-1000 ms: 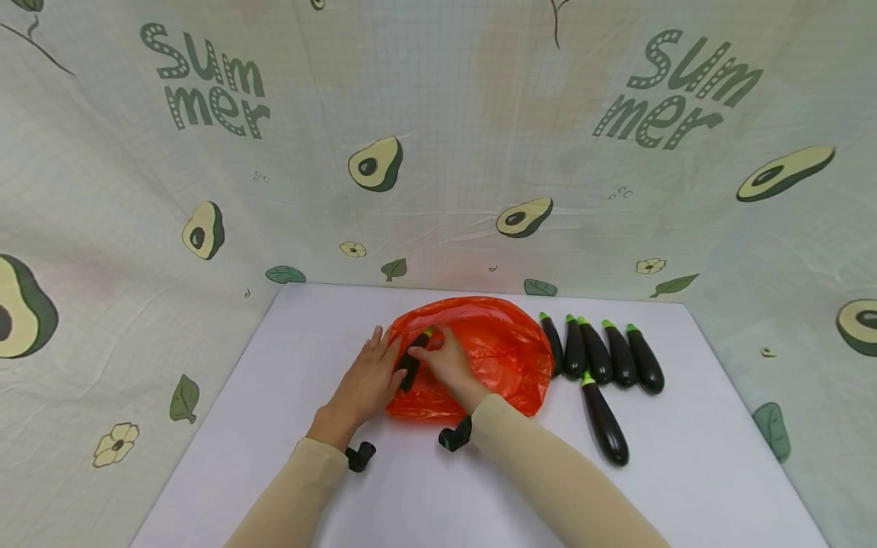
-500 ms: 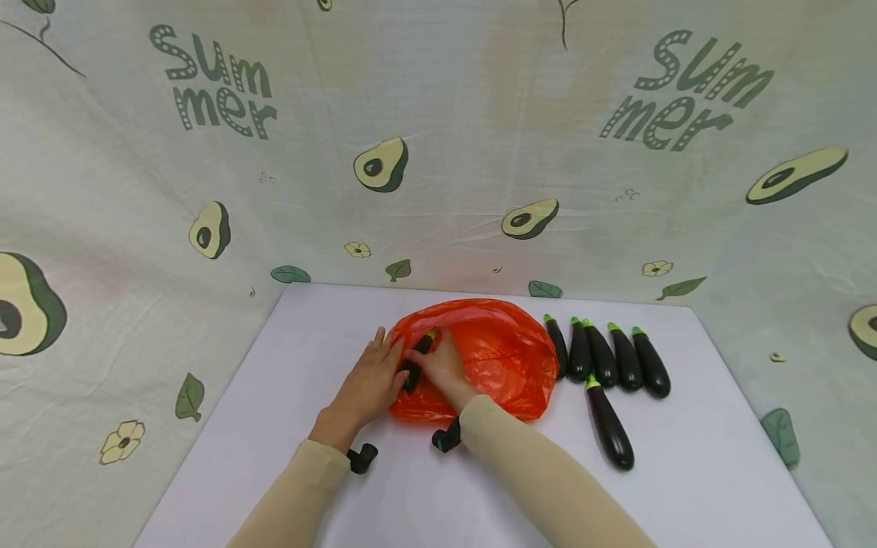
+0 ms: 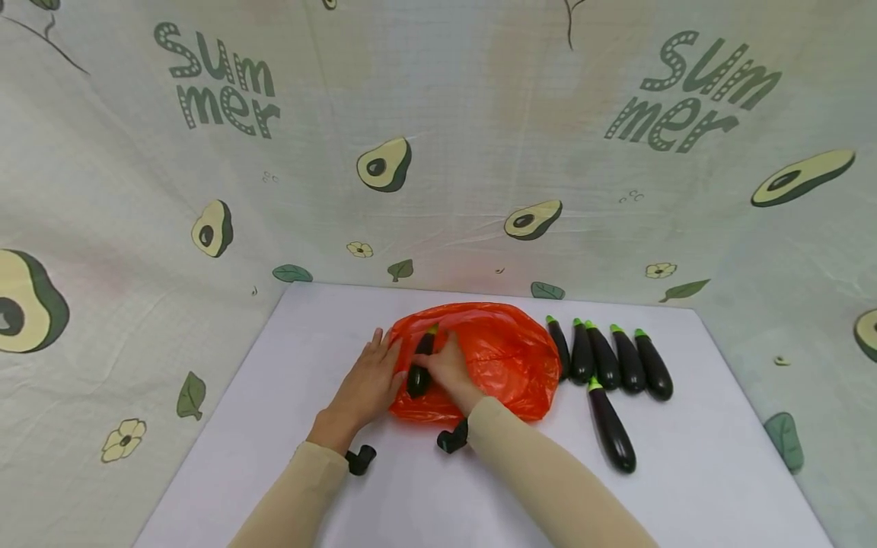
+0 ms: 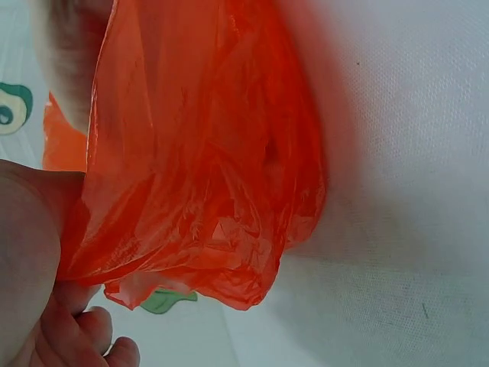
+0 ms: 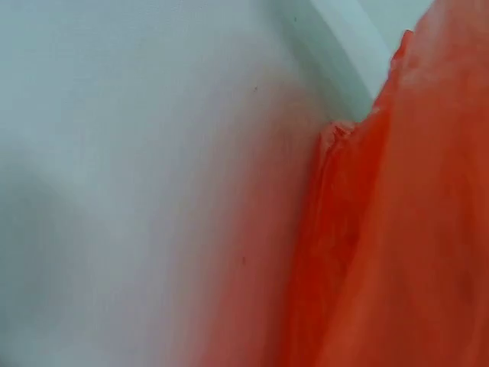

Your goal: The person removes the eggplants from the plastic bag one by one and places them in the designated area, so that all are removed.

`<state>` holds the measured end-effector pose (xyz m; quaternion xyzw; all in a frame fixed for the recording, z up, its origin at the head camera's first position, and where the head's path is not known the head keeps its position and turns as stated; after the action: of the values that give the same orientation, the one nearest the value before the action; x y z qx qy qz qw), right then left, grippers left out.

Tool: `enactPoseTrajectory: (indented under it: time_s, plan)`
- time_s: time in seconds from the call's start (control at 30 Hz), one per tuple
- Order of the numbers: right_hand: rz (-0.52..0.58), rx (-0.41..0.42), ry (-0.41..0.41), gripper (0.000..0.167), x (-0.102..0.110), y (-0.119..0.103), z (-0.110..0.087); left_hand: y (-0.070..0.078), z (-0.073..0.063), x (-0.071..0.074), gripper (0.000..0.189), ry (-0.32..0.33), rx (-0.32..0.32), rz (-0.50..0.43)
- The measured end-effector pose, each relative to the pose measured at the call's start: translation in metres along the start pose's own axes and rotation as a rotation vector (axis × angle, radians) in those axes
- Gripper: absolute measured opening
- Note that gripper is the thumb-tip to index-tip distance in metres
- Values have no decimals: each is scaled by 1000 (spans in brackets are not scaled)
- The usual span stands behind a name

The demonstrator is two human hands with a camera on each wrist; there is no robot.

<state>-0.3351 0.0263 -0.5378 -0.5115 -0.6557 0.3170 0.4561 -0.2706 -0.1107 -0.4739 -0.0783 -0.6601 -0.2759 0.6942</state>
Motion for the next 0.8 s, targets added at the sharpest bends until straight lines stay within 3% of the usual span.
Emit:
enactPoseTrajectory:
  time_s: [0.23,0.4,0.8]
  plan:
    - [69,-65,-75,87,14,6,-3,1,0,3,69,7,11,-13]
    - [72,-52,-118,86,25,6,-3,0,0,2,70,-5,25,-12]
    - [-2,-11,-101,85,52,8,-3,1,1,1,72,-1,24,-21]
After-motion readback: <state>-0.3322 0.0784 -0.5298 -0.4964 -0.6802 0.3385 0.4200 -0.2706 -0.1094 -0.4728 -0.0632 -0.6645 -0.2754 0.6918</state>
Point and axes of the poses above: each hand's wrist, its own z-axis towards the middle knuckle, its own x-axis out of the back of the hand, y = z × x, the point moved 9 cm from there along z, towards the middle knuckle, and after that the axes turned 11 degrees about -x, right-handed, at the moved point
